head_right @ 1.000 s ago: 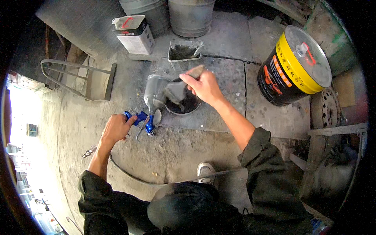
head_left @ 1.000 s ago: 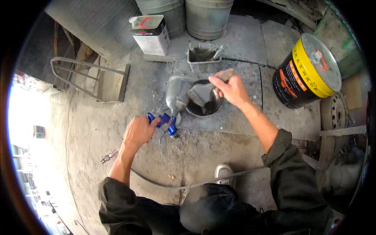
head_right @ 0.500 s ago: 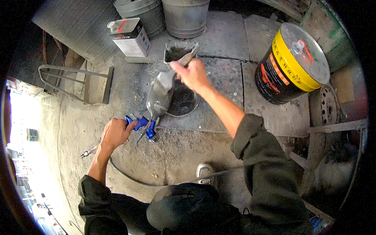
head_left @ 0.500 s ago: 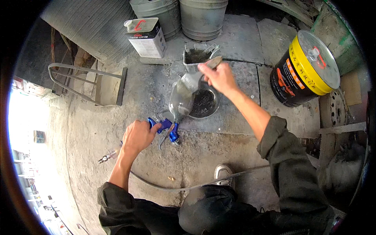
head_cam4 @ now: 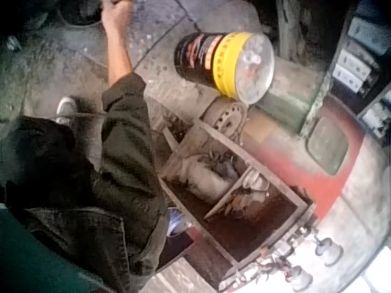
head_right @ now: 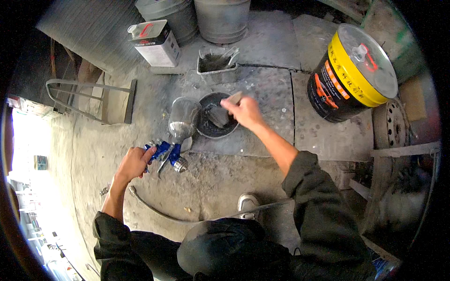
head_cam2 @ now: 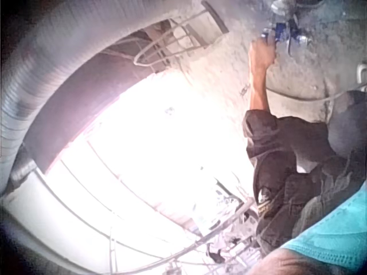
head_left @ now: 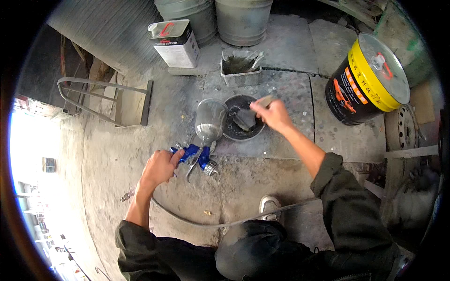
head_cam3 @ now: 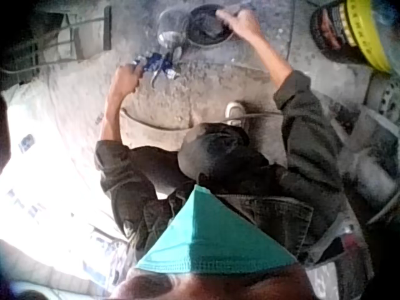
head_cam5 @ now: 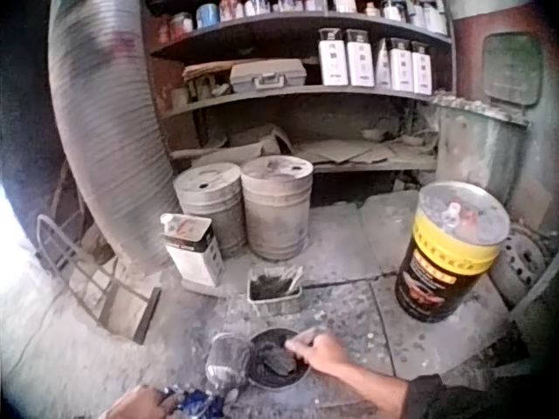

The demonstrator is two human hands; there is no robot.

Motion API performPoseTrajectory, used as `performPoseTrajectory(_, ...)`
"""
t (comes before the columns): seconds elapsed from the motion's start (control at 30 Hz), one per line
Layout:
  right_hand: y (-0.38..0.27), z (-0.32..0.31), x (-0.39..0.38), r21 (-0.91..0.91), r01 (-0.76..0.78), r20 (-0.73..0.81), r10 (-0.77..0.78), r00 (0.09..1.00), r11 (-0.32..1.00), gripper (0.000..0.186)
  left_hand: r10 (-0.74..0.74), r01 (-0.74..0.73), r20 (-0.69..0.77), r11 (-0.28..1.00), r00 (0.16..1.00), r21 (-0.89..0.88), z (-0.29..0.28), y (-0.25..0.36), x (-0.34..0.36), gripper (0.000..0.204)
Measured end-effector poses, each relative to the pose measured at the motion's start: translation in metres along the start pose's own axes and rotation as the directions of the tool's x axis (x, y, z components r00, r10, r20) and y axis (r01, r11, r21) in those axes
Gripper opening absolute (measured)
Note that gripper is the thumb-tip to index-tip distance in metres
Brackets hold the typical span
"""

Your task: The person uses a spray gun to apply paint to a car's hood, then walks to a workbench to clean the spray gun with solvent and refill it with paint from a can.

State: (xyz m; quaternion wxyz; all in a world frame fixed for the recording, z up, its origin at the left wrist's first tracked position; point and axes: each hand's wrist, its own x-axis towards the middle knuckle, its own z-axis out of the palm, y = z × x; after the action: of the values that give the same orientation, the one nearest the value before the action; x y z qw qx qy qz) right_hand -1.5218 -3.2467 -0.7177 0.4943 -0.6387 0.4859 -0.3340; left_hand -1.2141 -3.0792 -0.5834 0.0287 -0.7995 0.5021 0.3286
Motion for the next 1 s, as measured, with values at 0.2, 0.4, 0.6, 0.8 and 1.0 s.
performPoseTrajectory(0.2,-0.067,-0.006,0.018,0.405,-0.114,0.175,0.046,0.983,0.907,0.029,0.089,-0.089,0.016,0.996,0.996,-0.003,-0.002,0.009,-0.002,0.064)
performPoseTrajectory(0.4,-0.077,-0.010,0.036,0.342,-0.033,0.126,-0.011,0.992,0.939,0.030,0.045,-0.040,0.065,0.996,0.997,-0.077,-0.001,0.007,-0.003,0.064)
performPoseTrajectory(0.6,-0.050,-0.012,0.047,0.292,0.005,-0.052,0.011,0.999,0.957,0.030,0.073,-0.057,0.091,0.984,0.993,-0.169,0.005,0.000,0.001,0.064)
performPoseTrajectory(0.8,-0.002,-0.004,0.020,0.335,-0.149,-0.094,0.190,0.977,0.930,0.031,0.023,0.021,0.136,0.950,0.990,-0.312,0.004,-0.013,0.001,0.061)
performPoseTrajectory(1.0,0.018,0.012,-0.007,-0.079,0.052,-0.018,-0.053,0.998,0.995,0.031,-0.023,0.080,0.151,0.919,0.988,-0.386,0.009,-0.020,0.002,0.062)
